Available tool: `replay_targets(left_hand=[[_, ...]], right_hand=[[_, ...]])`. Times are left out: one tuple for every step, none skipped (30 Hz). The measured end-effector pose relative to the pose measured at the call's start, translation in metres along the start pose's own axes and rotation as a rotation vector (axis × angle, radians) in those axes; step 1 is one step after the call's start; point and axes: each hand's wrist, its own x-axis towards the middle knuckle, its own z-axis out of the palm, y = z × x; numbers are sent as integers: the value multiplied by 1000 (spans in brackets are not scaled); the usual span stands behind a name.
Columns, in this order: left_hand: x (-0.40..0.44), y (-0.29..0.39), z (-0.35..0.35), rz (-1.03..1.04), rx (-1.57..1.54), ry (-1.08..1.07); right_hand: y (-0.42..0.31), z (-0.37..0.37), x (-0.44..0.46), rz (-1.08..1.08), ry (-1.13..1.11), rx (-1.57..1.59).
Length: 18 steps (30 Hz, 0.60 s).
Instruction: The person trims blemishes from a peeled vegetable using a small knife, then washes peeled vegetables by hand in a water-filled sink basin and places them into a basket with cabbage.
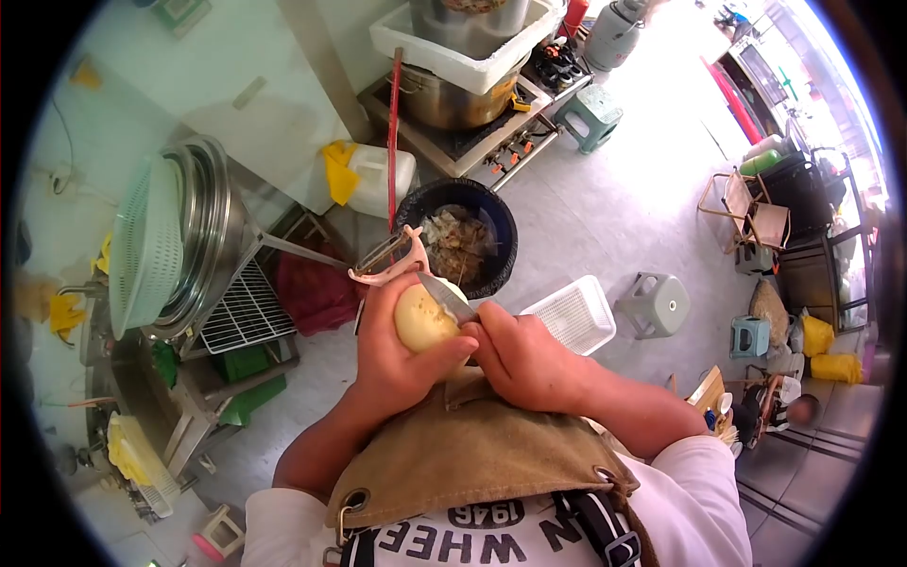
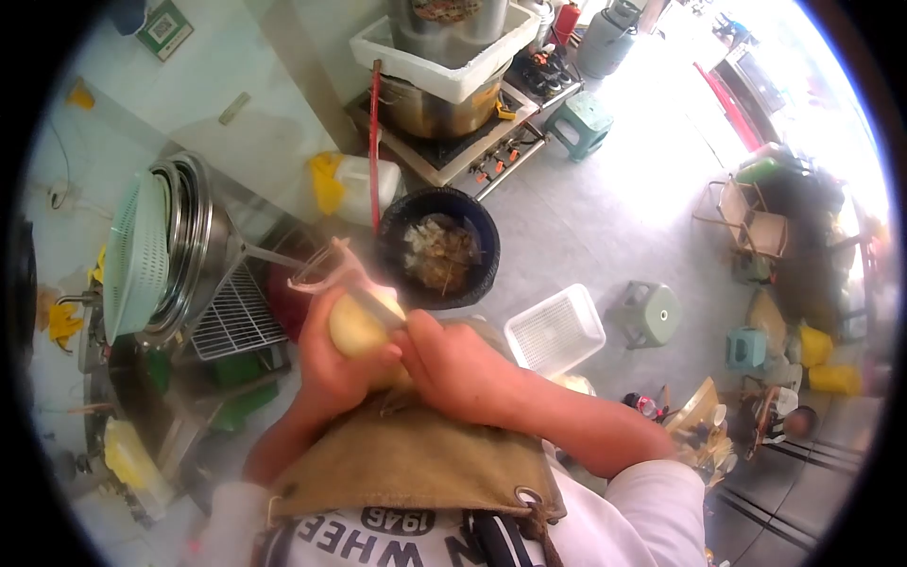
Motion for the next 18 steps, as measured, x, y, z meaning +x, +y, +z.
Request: replay_targets(left_hand=[[-1,-2,4,28,-45,54],[-4,-6,12,57,-88,109],[-5,-10,16,87,-132,162],[-5,-11,15,112,-105,160],[-5,-13,14,137,-79,157],[-4,-13,12,162,-53,156],[-2,-13,9,179,12,128],[0,-11,4,193,78,99],[1,-9,0,208,144,69],[2,-6,-2,165,104,41],[2,-3,-4,122,64,13],[3,-1,-5,78,24,-12],[4,-2,-7,73,11,-30],[6,-2,-9,69,-2,-48],[7,-2,-10,65,-15,-66],[7,0,-9,23,-97,-54],[7,4,-5,-14,-178,-42],[7,7,-1,-53,-259,-29]], right_hand=[[1,1,0,-14,5,-5],[0,2,1,-5,4,-9],[-1,3,0,3,4,-13],[-2,4,-1,13,4,-17],[-3,6,-2,3,24,-10],[-3,8,-3,-7,43,-4],[-3,10,-3,-18,64,3],[-3,10,-3,-30,64,11],[-3,11,-3,-42,67,20],[-3,11,-3,-54,71,28],[-4,9,-4,-46,61,29],[-5,7,-4,-40,50,30],[-7,6,-4,-34,37,32],[-7,4,-3,-38,29,17],[-8,3,-1,-43,20,2],[-8,2,0,-48,10,-13],[-8,2,1,-47,13,-2],[-7,2,1,-46,14,10]])
